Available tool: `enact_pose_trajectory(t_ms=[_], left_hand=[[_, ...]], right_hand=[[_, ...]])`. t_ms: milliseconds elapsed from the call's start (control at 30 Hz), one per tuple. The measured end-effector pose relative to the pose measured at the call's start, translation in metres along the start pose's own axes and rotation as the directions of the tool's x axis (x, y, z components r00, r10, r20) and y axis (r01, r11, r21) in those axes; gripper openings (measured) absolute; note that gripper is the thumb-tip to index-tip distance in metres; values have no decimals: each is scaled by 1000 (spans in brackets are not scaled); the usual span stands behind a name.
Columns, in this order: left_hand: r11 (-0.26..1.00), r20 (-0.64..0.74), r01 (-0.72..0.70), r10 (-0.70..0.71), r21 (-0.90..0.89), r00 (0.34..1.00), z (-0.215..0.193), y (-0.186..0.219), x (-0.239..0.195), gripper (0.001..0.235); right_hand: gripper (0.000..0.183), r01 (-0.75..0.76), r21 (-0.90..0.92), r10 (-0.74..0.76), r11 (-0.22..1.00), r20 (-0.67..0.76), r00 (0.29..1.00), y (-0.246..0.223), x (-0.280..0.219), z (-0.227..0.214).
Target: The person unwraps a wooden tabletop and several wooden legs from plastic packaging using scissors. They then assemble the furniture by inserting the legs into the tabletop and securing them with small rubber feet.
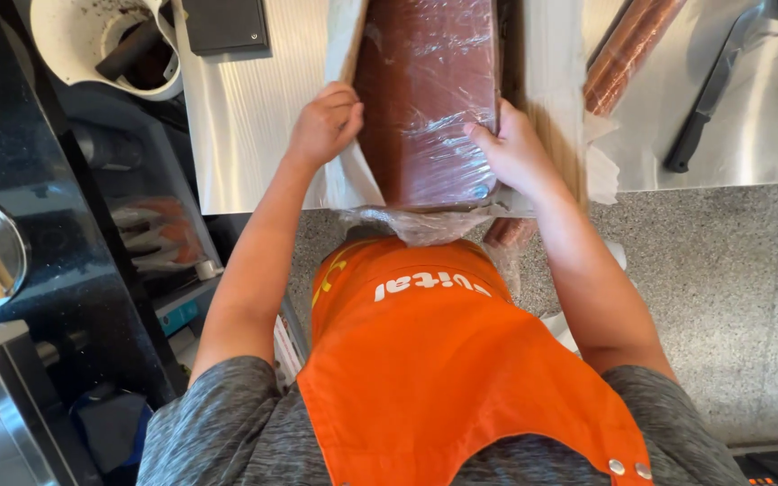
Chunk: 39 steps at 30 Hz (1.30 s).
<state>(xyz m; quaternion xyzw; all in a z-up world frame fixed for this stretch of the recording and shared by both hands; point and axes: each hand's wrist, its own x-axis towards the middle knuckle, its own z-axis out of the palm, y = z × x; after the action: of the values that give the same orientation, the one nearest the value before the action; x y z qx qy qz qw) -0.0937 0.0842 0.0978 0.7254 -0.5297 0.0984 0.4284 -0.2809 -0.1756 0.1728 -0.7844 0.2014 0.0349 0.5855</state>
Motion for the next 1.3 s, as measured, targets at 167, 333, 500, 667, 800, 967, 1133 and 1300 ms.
enact_pose_trajectory(t_ms=[167,333,500,667,800,967,1133,1300], left_hand=[[989,46,-25,18,146,999,49,15,7,30],[976,26,79,-86,205,996,34,5,-11,31],[959,-64,134,-122,251,990,7,-2,-25,25],[984,-162,144,-125,109,979,8,21,-9,25],[953,-346,250,-295,-171,890,14,6,-11,37],[881,-305,273,-402,-388,863,-13,13,8,51],[894,-220,271,-363,-357,905,-33,24,18,43],[920,-211,340,-378,-196,901,-25,14,3,41]], right_hand=[[49,-103,-317,105,943,-10,994,-13,1,11],[61,-94,-338,75,937,-68,995,18,-10,-29],[44,117,-48,-121,992,-90,989,22,-42,-117],[31,142,61,-130,988,-172,977,40,-57,-145],[29,138,50,-120,989,-263,957,30,-65,-148],[27,81,135,-41,988,-276,960,19,-76,-157],[34,218,350,-116,911,-290,950,34,-88,-186],[33,417,453,-218,788,-429,877,24,-94,-206]])
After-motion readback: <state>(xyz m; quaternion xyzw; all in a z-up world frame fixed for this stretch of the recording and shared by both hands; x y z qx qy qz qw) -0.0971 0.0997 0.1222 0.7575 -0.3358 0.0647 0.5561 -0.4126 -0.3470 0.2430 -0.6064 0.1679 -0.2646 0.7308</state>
